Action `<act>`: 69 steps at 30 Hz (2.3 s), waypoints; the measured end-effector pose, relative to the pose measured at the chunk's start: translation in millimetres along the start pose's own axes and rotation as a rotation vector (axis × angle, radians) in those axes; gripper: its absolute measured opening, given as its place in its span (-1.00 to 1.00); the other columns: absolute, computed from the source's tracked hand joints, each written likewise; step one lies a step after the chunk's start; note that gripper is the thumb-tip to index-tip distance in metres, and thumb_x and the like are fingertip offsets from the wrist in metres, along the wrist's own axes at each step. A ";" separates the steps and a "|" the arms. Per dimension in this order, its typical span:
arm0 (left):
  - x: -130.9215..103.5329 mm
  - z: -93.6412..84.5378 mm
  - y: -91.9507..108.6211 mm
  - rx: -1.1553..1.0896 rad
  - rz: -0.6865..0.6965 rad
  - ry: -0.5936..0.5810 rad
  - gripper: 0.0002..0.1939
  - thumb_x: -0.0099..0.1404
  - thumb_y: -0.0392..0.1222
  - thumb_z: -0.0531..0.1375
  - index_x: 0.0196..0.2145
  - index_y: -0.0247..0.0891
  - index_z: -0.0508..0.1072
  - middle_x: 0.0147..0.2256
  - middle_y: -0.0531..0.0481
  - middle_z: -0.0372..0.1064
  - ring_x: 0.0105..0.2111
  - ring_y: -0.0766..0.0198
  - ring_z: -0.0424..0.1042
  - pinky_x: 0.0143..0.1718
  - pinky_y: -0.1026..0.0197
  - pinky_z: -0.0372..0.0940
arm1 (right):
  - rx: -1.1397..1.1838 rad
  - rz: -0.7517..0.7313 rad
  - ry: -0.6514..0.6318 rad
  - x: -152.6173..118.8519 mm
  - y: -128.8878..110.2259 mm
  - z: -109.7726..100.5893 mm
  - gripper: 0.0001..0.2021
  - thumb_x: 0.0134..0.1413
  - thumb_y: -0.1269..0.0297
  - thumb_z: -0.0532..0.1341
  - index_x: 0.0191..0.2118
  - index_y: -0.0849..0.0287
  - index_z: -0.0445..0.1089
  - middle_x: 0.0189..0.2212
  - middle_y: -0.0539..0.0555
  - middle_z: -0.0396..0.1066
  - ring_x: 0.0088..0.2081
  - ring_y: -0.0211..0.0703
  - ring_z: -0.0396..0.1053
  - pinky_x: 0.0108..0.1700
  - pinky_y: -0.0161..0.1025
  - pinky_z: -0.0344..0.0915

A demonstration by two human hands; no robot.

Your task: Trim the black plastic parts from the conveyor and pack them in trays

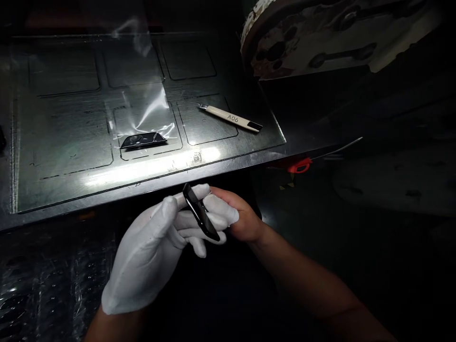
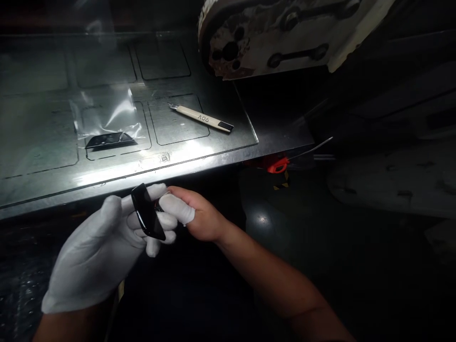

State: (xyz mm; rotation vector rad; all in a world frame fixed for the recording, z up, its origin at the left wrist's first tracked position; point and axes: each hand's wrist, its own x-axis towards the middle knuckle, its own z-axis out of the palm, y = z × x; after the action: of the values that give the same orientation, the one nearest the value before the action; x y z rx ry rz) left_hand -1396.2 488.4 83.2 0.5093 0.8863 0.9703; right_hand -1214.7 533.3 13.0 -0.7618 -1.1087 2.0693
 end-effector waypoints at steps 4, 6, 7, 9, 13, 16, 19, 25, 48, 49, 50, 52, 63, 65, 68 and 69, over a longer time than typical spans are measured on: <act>0.0 -1.0 -0.2 0.005 0.008 -0.009 -0.46 0.62 0.08 -0.07 0.22 -0.26 0.51 -0.12 -0.29 0.59 -0.28 0.06 0.58 -0.30 0.15 0.47 | 0.022 -0.007 -0.006 0.4 -0.1 1.0 -0.74 0.41 0.08 0.30 -0.13 0.20 0.50 -0.23 0.06 0.49 -0.18 -0.20 0.45 -0.06 -0.28 0.39; -0.2 -0.3 0.1 0.010 0.000 -0.001 -0.46 0.62 0.07 -0.07 0.22 -0.27 0.51 -0.10 -0.31 0.59 -0.26 0.04 0.58 -0.30 0.14 0.46 | 0.044 -0.011 -0.017 0.9 -0.4 1.5 -0.75 0.43 0.09 0.29 -0.11 0.20 0.51 -0.23 0.04 0.48 -0.19 -0.23 0.44 -0.07 -0.31 0.37; -0.3 0.4 0.5 0.014 -0.004 0.006 -0.47 0.62 0.05 -0.08 0.22 -0.27 0.51 -0.09 -0.31 0.59 -0.26 0.03 0.59 -0.30 0.14 0.46 | 0.055 -0.008 -0.022 1.1 -0.6 1.8 -0.76 0.44 0.09 0.28 -0.11 0.20 0.51 -0.24 0.03 0.48 -0.20 -0.25 0.43 -0.08 -0.32 0.36; -0.8 2.2 1.9 0.030 0.003 0.012 -0.48 0.62 0.03 -0.08 0.23 -0.28 0.50 -0.06 -0.32 0.58 -0.24 0.01 0.59 -0.31 0.14 0.45 | 0.071 0.008 -0.021 1.5 -0.8 2.0 -0.75 0.43 0.08 0.28 -0.12 0.19 0.52 -0.26 0.02 0.47 -0.24 -0.26 0.41 -0.11 -0.33 0.35; -1.2 5.9 5.1 0.090 0.020 -0.023 -0.49 0.63 -0.02 -0.09 0.26 -0.27 0.47 0.06 -0.32 0.53 -0.18 0.05 0.58 -0.23 0.15 0.45 | 0.087 0.014 -0.015 2.2 -0.5 1.5 -0.77 0.36 0.10 0.34 -0.10 0.17 0.57 -0.25 0.03 0.48 -0.23 -0.21 0.42 -0.10 -0.31 0.35; -0.6 7.3 5.2 0.112 0.022 -0.019 -0.51 0.64 -0.04 -0.10 0.21 -0.29 0.49 0.08 -0.31 0.52 -0.19 0.10 0.57 -0.20 0.14 0.47 | 0.106 -0.025 -0.054 2.9 0.5 0.8 -0.83 0.39 0.21 0.31 -0.02 0.12 0.59 -0.22 0.01 0.50 -0.20 -0.24 0.44 -0.05 -0.35 0.34; -0.5 7.9 4.6 0.100 0.013 -0.008 -0.52 0.64 -0.03 -0.10 0.21 -0.28 0.47 0.09 -0.31 0.51 -0.08 -0.02 0.57 -0.26 0.12 0.47 | 0.117 -0.050 -0.067 3.9 1.6 0.7 -0.82 0.40 0.23 0.30 0.02 0.09 0.60 -0.23 0.01 0.51 -0.19 -0.23 0.45 -0.04 -0.37 0.34; -0.3 9.1 8.1 0.121 -0.008 -0.006 -0.53 0.63 -0.03 -0.07 0.22 -0.27 0.46 0.14 -0.30 0.48 0.09 -0.14 0.52 -0.26 0.12 0.45 | 0.108 -0.073 -0.061 4.7 1.6 1.8 -0.79 0.42 0.15 0.31 0.03 0.06 0.62 -0.22 -0.01 0.53 -0.18 -0.29 0.46 -0.06 -0.43 0.35; -0.1 4.1 1.6 0.122 0.032 -0.055 -0.57 0.64 -0.14 -0.06 0.26 -0.08 0.49 0.12 -0.07 0.54 0.09 0.11 0.53 -0.17 0.30 0.42 | 0.140 -0.076 -0.054 6.8 7.6 0.3 -0.81 0.32 0.23 0.37 -0.01 0.10 0.62 -0.21 0.01 0.53 -0.15 -0.23 0.48 -0.04 -0.40 0.38; -0.2 4.1 1.3 0.126 0.031 -0.056 -0.58 0.64 -0.14 -0.05 0.24 -0.08 0.51 0.10 -0.06 0.55 0.09 0.13 0.52 -0.15 0.31 0.42 | 0.143 -0.072 -0.048 6.8 7.2 0.6 -0.82 0.31 0.22 0.38 -0.03 0.10 0.62 -0.22 0.01 0.52 -0.17 -0.23 0.47 -0.04 -0.39 0.39; -0.4 3.9 0.9 0.124 0.026 -0.048 -0.58 0.64 -0.12 -0.04 0.22 -0.07 0.52 0.08 -0.06 0.56 0.08 0.14 0.53 -0.14 0.32 0.42 | 0.145 -0.070 -0.044 6.8 6.7 1.0 -0.83 0.30 0.22 0.38 -0.05 0.10 0.62 -0.22 0.01 0.52 -0.18 -0.24 0.46 -0.03 -0.39 0.38; -1.1 2.9 -0.4 0.117 0.016 -0.029 -0.59 0.64 -0.09 -0.03 0.21 -0.06 0.53 0.05 -0.06 0.58 0.04 0.16 0.55 -0.16 0.31 0.43 | 0.155 -0.077 -0.042 6.8 5.9 1.6 -0.86 0.30 0.23 0.38 -0.07 0.09 0.63 -0.23 0.00 0.51 -0.20 -0.26 0.45 -0.02 -0.39 0.38; 0.9 11.2 12.7 0.286 -0.053 0.059 -0.61 0.52 0.09 0.16 0.15 -0.09 0.59 0.06 -0.10 0.57 -0.06 0.02 0.57 -0.27 0.18 0.49 | 0.130 -0.041 -0.048 6.8 8.9 1.2 -0.80 0.44 0.16 0.28 -0.07 0.19 0.55 -0.28 0.02 0.47 -0.27 -0.31 0.43 -0.17 -0.43 0.38; 1.8 15.3 16.4 0.381 -0.146 0.167 -0.63 0.43 0.10 0.28 0.08 -0.08 0.63 -0.05 -0.05 0.62 -0.12 0.05 0.58 -0.29 0.21 0.52 | 0.125 -0.022 -0.059 6.2 10.8 0.6 -0.75 0.48 0.12 0.23 -0.08 0.22 0.51 -0.31 0.03 0.44 -0.34 -0.33 0.38 -0.24 -0.42 0.37; 2.4 16.6 14.4 0.448 -0.151 0.257 -0.70 0.40 0.09 0.32 -0.03 -0.07 0.67 -0.17 0.01 0.64 -0.21 0.14 0.59 -0.32 0.28 0.52 | 0.126 -0.007 -0.085 5.0 14.0 -0.6 -0.75 0.50 0.13 0.21 -0.08 0.22 0.49 -0.34 0.01 0.43 -0.40 -0.34 0.34 -0.28 -0.41 0.36; 2.2 15.7 12.0 0.448 -0.119 0.250 -0.72 0.43 0.07 0.29 -0.03 -0.07 0.67 -0.17 0.02 0.64 -0.22 0.15 0.59 -0.33 0.28 0.51 | 0.130 -0.008 -0.094 4.8 14.9 -0.8 -0.76 0.51 0.14 0.21 -0.06 0.22 0.50 -0.34 0.01 0.42 -0.38 -0.33 0.35 -0.27 -0.41 0.37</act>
State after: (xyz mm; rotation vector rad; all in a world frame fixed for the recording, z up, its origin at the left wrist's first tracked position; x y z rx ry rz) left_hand -1388.5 496.3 99.7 0.7145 1.3584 0.7346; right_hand -1221.2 531.1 -1.1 -0.6010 -1.0135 2.1660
